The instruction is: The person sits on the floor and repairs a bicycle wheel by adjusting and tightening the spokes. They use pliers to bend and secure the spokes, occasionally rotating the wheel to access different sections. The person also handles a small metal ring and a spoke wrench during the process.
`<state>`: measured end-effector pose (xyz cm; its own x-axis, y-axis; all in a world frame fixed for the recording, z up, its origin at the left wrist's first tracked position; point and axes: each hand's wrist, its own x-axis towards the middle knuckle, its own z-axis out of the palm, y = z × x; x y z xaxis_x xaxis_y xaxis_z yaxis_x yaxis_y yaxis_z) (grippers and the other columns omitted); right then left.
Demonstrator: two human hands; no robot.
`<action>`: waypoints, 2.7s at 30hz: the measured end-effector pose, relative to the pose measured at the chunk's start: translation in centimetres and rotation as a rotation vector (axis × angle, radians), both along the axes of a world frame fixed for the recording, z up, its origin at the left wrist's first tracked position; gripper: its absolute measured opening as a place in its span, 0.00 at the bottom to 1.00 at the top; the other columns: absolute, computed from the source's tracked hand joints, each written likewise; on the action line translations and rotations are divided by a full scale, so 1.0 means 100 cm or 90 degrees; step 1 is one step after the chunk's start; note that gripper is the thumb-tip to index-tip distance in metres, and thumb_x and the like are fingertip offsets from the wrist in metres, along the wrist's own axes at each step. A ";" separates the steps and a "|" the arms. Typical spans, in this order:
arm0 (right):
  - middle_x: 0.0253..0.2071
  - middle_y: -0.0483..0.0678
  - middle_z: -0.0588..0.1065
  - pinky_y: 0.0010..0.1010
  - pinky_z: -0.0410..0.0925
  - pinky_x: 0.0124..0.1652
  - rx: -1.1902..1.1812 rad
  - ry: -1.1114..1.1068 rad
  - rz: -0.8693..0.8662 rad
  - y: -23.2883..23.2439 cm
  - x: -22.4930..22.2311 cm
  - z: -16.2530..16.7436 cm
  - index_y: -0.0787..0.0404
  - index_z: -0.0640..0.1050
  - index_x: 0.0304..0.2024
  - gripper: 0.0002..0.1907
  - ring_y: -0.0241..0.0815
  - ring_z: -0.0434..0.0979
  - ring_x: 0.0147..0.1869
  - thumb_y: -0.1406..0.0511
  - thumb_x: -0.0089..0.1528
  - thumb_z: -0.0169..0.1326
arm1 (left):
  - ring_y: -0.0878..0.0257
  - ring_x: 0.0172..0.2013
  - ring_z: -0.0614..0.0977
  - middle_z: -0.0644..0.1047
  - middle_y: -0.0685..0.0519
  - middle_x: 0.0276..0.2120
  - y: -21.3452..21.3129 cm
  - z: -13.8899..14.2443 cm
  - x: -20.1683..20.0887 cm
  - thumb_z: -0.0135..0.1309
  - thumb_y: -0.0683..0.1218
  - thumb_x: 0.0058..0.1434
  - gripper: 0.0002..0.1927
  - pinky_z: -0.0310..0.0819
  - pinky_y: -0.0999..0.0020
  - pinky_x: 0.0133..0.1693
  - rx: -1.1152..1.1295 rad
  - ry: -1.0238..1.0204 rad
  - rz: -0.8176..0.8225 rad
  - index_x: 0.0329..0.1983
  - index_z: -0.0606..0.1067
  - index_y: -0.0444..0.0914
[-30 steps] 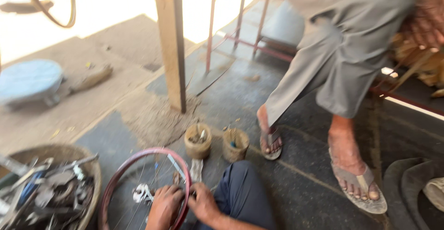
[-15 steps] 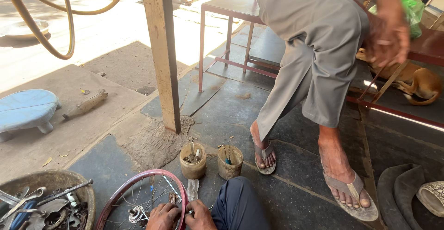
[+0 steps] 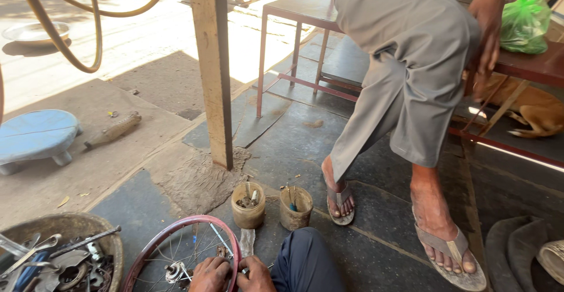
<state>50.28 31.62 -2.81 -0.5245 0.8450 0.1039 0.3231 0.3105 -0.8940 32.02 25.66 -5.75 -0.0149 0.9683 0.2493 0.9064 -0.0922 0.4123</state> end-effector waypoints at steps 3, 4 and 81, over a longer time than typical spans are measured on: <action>0.41 0.57 0.76 0.42 0.71 0.51 0.027 -0.003 0.001 0.000 0.001 -0.002 0.63 0.80 0.38 0.10 0.56 0.80 0.49 0.68 0.53 0.60 | 0.54 0.51 0.78 0.79 0.55 0.48 0.000 0.001 0.010 0.62 0.48 0.48 0.14 0.70 0.52 0.50 0.058 -0.005 0.055 0.39 0.79 0.45; 0.40 0.57 0.76 0.43 0.71 0.50 0.040 -0.003 0.002 0.000 0.000 -0.003 0.63 0.80 0.37 0.10 0.57 0.79 0.48 0.68 0.53 0.60 | 0.52 0.51 0.78 0.79 0.53 0.47 -0.001 0.004 0.012 0.62 0.48 0.47 0.16 0.70 0.52 0.49 0.065 -0.010 0.053 0.41 0.79 0.44; 0.37 0.44 0.74 0.25 0.68 0.34 -0.096 0.061 0.025 -0.013 -0.001 -0.006 0.64 0.78 0.42 0.09 0.32 0.74 0.33 0.69 0.59 0.56 | 0.48 0.54 0.76 0.81 0.47 0.44 -0.046 0.095 0.023 0.53 0.41 0.57 0.13 0.58 0.46 0.59 -0.025 -0.092 0.055 0.45 0.81 0.40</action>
